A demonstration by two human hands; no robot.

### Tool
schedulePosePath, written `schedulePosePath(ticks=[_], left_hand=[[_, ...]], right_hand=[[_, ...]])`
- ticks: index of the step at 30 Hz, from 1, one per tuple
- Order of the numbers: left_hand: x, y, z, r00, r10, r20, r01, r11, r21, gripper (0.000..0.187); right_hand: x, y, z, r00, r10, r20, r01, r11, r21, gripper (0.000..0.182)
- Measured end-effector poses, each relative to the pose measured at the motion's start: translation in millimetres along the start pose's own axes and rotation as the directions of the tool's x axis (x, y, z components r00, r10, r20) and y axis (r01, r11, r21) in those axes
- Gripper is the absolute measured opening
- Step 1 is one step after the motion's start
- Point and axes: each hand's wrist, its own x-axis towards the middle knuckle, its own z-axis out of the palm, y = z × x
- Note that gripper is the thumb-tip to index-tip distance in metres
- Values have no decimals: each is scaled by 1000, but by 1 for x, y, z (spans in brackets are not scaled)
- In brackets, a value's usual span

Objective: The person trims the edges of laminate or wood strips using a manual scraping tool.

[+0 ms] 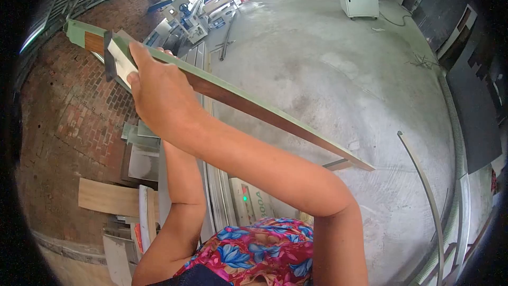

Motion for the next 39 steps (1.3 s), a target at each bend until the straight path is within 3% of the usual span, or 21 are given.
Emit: schedulePosePath(ticks=[3, 5, 9, 11, 14, 15, 19, 27, 35, 38, 39], left_hand=[[-6, 0, -1, 1000, 7, -21, -7, 1000, -1, 54], [-10, -2, -2, 997, 23, -73, -22, 1000, 6, 54], [-3, -2, -10, 975, 37, -219, -25, 998, 58, 55], [14, -5, -23, 956, -13, -292, 51, 991, 125, 57], [20, -13, -25, 953, 30, -301, 17, 988, 153, 61], [30, -15, -24, 913, 65, -402, 3, 986, 168, 66], [35, -23, -24, 920, 167, -354, -103, 976, 194, 61], [41, -31, -23, 898, 252, -359, -116, 926, 360, 58], [53, -38, -25, 897, 245, -368, -93, 918, 386, 70], [59, -38, -26, 890, 249, -381, -69, 901, 429, 69], [63, -37, -33, 910, 198, -363, -59, 931, 360, 69]], right_hand=[[-11, 11, 7, 999, 53, 5, -52, 999, -10, 39], [-18, 20, 5, 999, 35, -20, -36, 995, -94, 39], [-28, 31, -4, 990, 140, 7, -139, 988, -63, 43], [-37, 35, -9, 983, 180, 20, -177, 979, -97, 44], [-54, 57, -16, 993, 110, -43, -114, 989, -97, 46], [-60, 62, -20, 990, 137, -40, -140, 984, -112, 46], [-91, 81, -45, 961, 275, -15, -275, 953, -129, 46], [-167, 133, -98, 882, 466, -65, -470, 879, -77, 49], [-243, 180, -159, 763, 640, -90, -636, 768, 75, 49], [-268, 195, -179, 740, 646, -186, -637, 762, 117, 48], [-278, 204, -186, 726, 661, -193, -647, 750, 136, 47]])
